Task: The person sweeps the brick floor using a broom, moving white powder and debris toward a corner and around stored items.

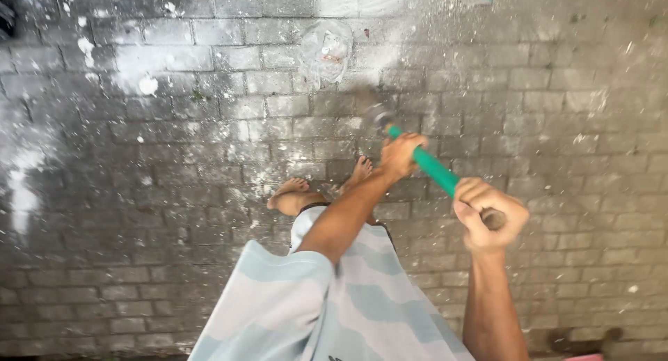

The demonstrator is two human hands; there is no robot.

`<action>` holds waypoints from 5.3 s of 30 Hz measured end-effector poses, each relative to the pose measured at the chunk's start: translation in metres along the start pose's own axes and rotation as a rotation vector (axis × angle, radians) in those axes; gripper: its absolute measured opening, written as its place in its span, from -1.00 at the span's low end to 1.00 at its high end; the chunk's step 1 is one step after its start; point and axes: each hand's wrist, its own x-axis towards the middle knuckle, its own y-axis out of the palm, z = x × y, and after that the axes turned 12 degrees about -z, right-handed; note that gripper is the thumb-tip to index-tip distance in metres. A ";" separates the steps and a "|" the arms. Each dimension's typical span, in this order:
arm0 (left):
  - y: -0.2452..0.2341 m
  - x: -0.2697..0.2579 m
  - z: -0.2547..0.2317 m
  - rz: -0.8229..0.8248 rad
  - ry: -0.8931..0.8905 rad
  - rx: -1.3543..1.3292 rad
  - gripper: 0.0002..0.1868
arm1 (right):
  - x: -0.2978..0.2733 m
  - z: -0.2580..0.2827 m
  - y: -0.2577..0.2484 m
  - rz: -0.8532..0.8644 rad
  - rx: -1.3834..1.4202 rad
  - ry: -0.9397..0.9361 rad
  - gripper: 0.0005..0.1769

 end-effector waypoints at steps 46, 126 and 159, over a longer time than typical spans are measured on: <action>-0.267 0.049 0.182 -0.646 -0.736 0.325 -0.71 | 0.161 -0.148 0.272 0.485 0.355 0.332 -0.79; -0.213 0.389 -0.011 -0.305 0.315 0.119 -0.51 | 0.483 -0.034 0.120 0.432 0.330 -0.160 -0.78; -0.251 -0.040 0.173 -0.604 -0.897 0.308 -0.80 | 0.165 -0.119 0.277 1.149 0.330 0.232 -0.69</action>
